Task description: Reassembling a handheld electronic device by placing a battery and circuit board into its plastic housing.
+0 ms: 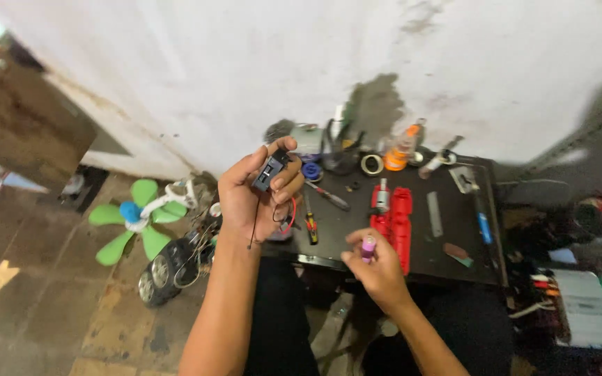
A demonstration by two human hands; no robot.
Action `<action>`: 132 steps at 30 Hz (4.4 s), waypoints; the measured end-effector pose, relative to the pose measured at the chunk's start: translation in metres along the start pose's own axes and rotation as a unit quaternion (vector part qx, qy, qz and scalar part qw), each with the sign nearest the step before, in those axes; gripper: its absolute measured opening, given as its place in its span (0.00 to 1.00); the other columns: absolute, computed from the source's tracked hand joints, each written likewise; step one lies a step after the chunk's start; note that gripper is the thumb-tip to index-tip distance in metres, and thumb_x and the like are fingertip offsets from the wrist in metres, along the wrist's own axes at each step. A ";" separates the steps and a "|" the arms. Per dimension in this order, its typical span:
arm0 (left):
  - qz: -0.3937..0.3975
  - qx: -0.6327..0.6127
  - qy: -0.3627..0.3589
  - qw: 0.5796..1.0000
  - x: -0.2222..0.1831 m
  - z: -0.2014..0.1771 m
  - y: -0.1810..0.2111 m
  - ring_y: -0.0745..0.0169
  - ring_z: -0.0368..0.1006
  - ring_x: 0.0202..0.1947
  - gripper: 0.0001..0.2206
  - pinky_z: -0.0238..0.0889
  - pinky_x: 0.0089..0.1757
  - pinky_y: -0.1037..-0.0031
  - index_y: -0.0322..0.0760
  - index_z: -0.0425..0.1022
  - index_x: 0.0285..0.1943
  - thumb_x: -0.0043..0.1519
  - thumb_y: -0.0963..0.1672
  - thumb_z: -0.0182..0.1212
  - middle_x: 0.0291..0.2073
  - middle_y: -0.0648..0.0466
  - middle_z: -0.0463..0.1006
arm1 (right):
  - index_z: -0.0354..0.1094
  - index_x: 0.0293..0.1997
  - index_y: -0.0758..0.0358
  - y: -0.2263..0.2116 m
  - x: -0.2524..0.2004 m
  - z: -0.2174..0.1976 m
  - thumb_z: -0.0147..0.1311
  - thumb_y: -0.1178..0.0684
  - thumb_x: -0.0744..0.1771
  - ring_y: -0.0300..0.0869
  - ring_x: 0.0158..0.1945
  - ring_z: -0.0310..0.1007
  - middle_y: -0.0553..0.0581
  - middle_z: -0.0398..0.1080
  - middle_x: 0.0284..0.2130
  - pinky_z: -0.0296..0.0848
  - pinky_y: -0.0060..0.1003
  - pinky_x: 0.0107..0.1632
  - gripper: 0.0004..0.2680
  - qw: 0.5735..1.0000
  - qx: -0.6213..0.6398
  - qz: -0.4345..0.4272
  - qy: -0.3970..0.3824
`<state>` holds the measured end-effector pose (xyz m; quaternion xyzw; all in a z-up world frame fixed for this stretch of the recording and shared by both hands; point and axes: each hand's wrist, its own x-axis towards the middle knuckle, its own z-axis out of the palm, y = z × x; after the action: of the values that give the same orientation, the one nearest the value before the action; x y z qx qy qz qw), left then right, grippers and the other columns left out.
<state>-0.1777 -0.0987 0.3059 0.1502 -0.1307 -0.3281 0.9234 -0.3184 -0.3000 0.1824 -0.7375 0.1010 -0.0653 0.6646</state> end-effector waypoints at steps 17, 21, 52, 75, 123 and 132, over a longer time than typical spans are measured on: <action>0.007 0.239 0.151 0.959 0.059 -0.077 -0.091 0.64 0.72 0.31 0.17 0.67 0.24 0.81 0.37 0.71 0.57 0.61 0.46 0.60 0.24 0.59 0.62 | 0.80 0.36 0.69 0.015 0.021 -0.075 0.73 0.57 0.60 0.42 0.33 0.72 0.63 0.76 0.29 0.69 0.37 0.41 0.08 0.985 0.029 -0.117 0.127; 0.039 0.480 0.196 0.854 0.053 -0.056 -0.107 0.61 0.74 0.21 0.19 0.64 0.17 0.81 0.31 0.76 0.54 0.54 0.41 0.72 0.26 0.49 0.71 | 0.81 0.38 0.67 0.001 0.019 -0.088 0.70 0.58 0.62 0.38 0.33 0.72 0.60 0.78 0.30 0.67 0.35 0.40 0.06 0.977 0.013 -0.130 0.170; 0.014 0.533 0.139 0.835 0.057 -0.020 -0.135 0.63 0.77 0.24 0.18 0.73 0.30 0.75 0.27 0.82 0.50 0.49 0.37 0.75 0.24 0.40 0.82 | 0.59 0.70 0.70 -0.009 0.018 -0.086 0.47 0.58 0.70 0.46 0.38 0.79 0.65 0.77 0.35 0.79 0.40 0.42 0.18 0.997 0.026 -0.063 0.030; 0.013 0.531 0.095 0.842 0.057 -0.016 -0.135 0.63 0.78 0.23 0.18 0.70 0.22 0.80 0.28 0.80 0.53 0.53 0.39 0.74 0.25 0.42 0.81 | 0.59 0.64 0.73 -0.004 0.020 -0.081 0.52 0.59 0.69 0.47 0.27 0.78 0.72 0.76 0.40 0.79 0.34 0.19 0.16 0.987 0.139 -0.066 0.037; -0.074 0.384 0.214 0.895 0.056 -0.038 -0.120 0.67 0.71 0.21 0.22 0.58 0.16 0.87 0.23 0.74 0.58 0.61 0.46 0.67 0.33 0.37 0.80 | 0.52 0.72 0.71 -0.008 0.013 -0.074 0.70 0.69 0.57 0.45 0.39 0.80 0.69 0.75 0.42 0.83 0.38 0.41 0.36 0.988 0.114 -0.093 -0.047; -0.116 -0.036 0.199 0.972 0.056 -0.055 -0.107 0.75 0.69 0.24 0.16 0.54 0.16 0.93 0.33 0.68 0.61 0.68 0.46 0.56 0.33 0.50 0.78 | 0.53 0.73 0.67 0.021 0.017 -0.054 0.73 0.66 0.56 0.41 0.36 0.77 0.65 0.75 0.38 0.80 0.34 0.39 0.37 0.991 0.086 -0.093 0.041</action>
<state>-0.1778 -0.2036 0.2242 0.1929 0.0861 -0.4008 0.8915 -0.3158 -0.3579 0.1662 -0.6806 0.0530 -0.1654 0.7117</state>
